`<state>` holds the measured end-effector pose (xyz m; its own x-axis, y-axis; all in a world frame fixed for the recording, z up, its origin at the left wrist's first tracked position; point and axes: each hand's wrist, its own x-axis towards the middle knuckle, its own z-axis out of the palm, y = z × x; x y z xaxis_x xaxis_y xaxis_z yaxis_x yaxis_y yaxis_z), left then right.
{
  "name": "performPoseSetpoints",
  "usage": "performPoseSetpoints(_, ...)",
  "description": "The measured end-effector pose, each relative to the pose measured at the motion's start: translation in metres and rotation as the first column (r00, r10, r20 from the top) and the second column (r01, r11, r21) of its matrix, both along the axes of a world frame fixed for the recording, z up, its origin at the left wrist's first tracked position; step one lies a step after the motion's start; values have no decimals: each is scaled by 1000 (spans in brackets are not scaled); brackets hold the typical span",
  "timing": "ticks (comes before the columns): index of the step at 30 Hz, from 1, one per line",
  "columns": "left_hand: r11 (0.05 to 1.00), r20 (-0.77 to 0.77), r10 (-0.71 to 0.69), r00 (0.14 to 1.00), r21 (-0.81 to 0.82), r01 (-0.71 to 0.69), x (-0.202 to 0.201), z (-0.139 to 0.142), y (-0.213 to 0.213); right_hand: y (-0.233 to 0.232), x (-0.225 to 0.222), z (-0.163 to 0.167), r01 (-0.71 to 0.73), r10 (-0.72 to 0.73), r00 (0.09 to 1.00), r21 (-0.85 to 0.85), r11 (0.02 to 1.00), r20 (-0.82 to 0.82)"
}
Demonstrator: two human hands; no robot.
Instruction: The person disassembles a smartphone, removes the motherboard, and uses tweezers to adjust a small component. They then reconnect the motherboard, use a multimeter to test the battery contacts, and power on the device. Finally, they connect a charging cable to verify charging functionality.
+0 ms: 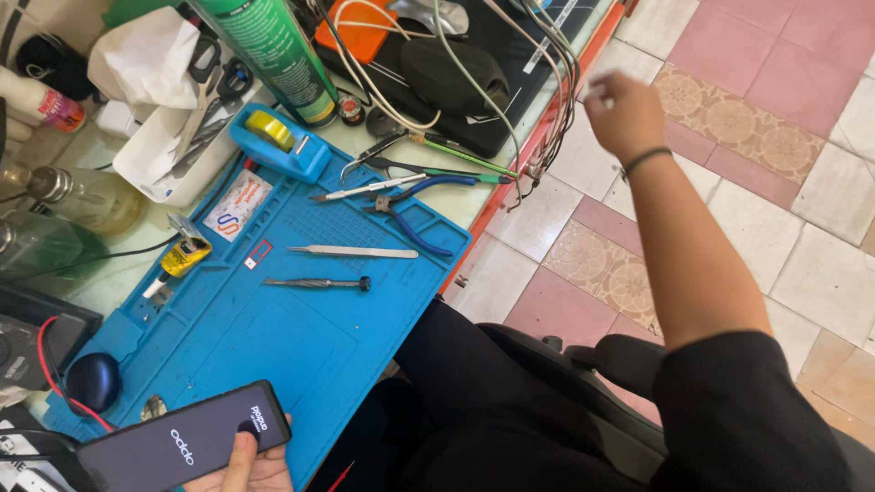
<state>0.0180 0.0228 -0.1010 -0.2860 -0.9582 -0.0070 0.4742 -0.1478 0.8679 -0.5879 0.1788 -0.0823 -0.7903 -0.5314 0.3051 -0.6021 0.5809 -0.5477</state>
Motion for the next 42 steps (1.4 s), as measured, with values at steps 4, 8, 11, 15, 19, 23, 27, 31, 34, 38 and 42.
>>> performPoseSetpoints(4, 999, 14, -21, 1000, 32, 21, -1, -1, -4, -25, 2, 20, -34, 31, 999, -170, 985, -18)
performPoseSetpoints(8, 1000, 47, 18, 999, 21, -19, -4, 3, 1, -28, 9, 23, -62, 58, 998, -187, 980, -23)
performPoseSetpoints(11, 1000, 34, 26, 999, 8, -27, -8, 5, 5, -20, 12, 20, -13, 14, 1000, -204, 979, 2)
performPoseSetpoints(15, 998, 78, 54, 995, 13, -55, -12, 9, 7, 1, 10, 9, -9, 1, 994, -74, 997, -106)
performPoseSetpoints(19, 1000, 3, 13, 1000, -18, -13, -17, 16, 11, 28, 13, -15, 56, -73, 996, 257, 965, 56)
performPoseSetpoints(23, 999, -155, -3, 988, 32, 8, -30, 29, 20, 57, 51, -36, -388, -256, 725, 686, 616, 640)
performPoseSetpoints(27, 998, -191, 24, 981, 58, -14, -47, 52, 26, 71, 120, -21, -810, 273, 316, 108, 576, 909)
performPoseSetpoints(31, 999, -255, -33, 966, 29, 42, -69, 77, 26, 44, 179, 20, -917, 582, -131, -321, 236, 802)
performPoseSetpoints(34, 996, -315, -67, 947, 32, 81, -80, 94, 28, 17, 219, 48, -845, 552, -478, -529, -76, 684)
performPoseSetpoints(38, 997, -352, -54, 934, 40, 72, -86, 107, 29, -4, 275, 70, -751, 431, -655, -596, -283, 621)
performPoseSetpoints(42, 993, -341, -110, 934, -4, 116, -85, 113, 32, -11, 279, 102, -750, 784, -464, -654, -100, 412)
